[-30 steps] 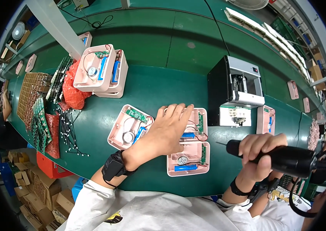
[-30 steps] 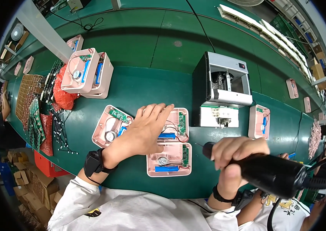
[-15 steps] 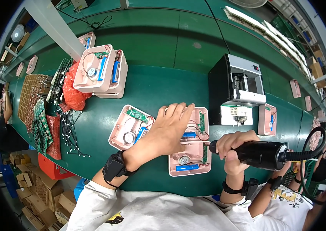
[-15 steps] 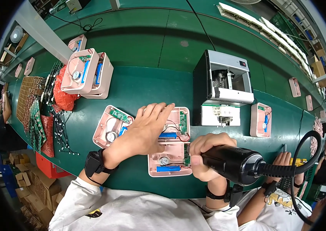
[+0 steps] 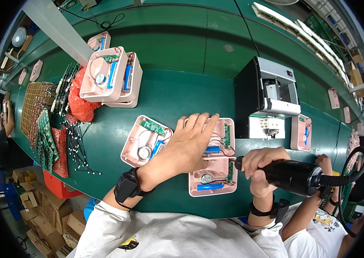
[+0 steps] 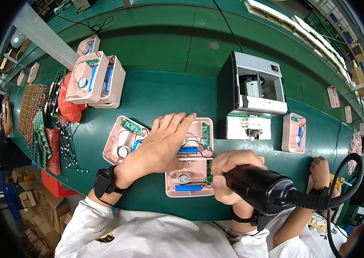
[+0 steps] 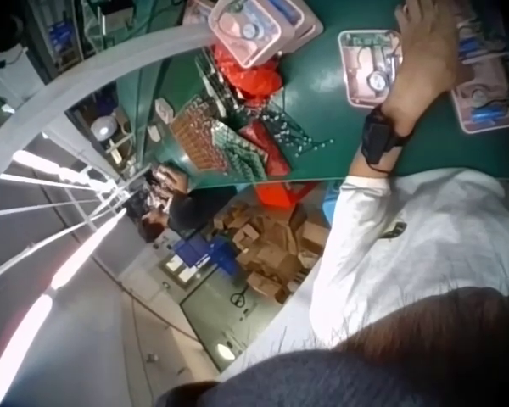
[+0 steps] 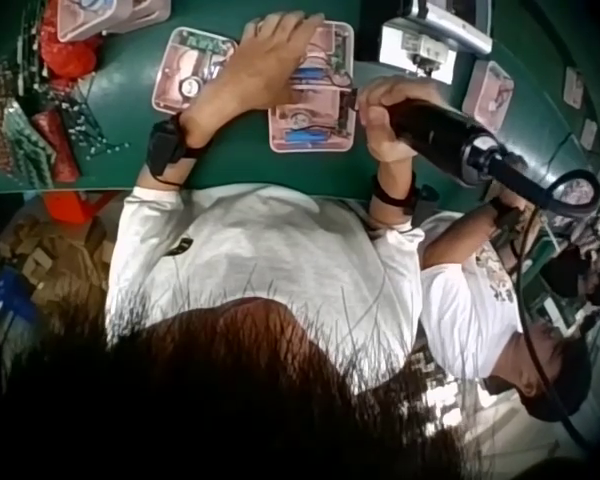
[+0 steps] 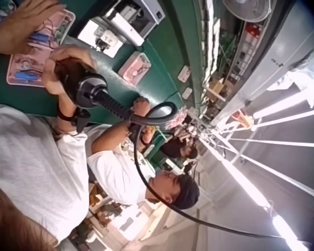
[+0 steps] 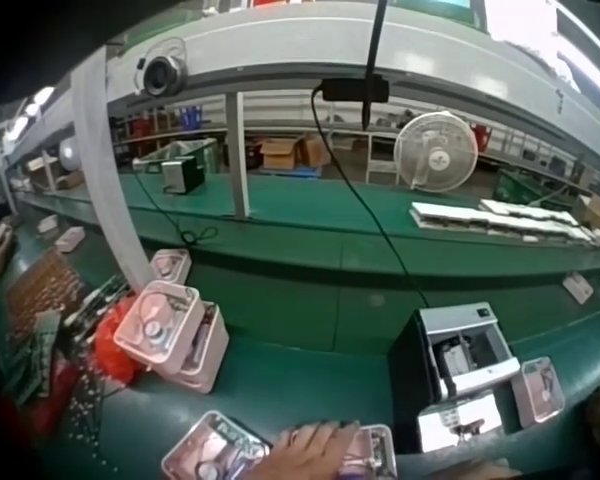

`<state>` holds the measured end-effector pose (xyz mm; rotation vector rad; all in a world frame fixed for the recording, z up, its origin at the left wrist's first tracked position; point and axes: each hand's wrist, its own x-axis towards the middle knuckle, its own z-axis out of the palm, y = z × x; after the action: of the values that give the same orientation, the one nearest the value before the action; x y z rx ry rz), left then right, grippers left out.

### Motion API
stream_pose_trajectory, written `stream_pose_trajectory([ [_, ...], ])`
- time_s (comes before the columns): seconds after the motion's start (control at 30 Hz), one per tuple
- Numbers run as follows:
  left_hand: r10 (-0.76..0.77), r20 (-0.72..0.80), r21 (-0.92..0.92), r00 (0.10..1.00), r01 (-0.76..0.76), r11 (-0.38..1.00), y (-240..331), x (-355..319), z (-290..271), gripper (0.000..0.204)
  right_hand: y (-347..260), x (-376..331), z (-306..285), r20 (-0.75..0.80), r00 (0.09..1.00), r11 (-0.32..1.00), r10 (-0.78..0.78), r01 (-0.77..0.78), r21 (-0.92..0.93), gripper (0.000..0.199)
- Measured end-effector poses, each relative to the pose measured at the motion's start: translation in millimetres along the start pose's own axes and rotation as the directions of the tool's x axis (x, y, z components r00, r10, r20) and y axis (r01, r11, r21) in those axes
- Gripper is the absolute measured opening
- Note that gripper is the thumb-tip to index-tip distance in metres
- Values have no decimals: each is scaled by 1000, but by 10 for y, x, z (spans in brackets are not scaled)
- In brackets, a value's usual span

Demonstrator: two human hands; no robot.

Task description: The person uses a power screwdriver on components inside pink plastic cases, moves them aside, and then connects wires to a circuit board by hand.

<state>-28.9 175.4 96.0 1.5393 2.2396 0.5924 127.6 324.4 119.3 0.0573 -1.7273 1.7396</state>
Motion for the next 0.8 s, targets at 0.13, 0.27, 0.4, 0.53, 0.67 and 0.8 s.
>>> stream_pose_trajectory([
  [0.13,13,-6,5,1000,-13,1000,-15,-17,15,117,3,-33,30,43,999,999,-24,26,-48,36],
  [0.27,21,-14,12,1000,-21,1000,-10,-30,-10,116,2,-50,64,-56,998,1000,16,-18,-24,38],
  [0.4,13,-14,30,1000,-13,999,0,-43,7,116,28,-35,51,-60,998,1000,13,-13,-2,39],
  [0.53,21,-31,114,999,-17,993,26,-79,20,109,25,-42,60,-55,998,1000,1,-1,9,40],
  [0.67,97,-46,41,994,-95,995,16,-103,1,93,24,-78,77,-92,996,1000,8,-7,12,40],
  [0.8,73,10,102,997,-74,992,-72,-50,-18,79,36,-83,56,-82,997,1000,4,-3,14,40],
])
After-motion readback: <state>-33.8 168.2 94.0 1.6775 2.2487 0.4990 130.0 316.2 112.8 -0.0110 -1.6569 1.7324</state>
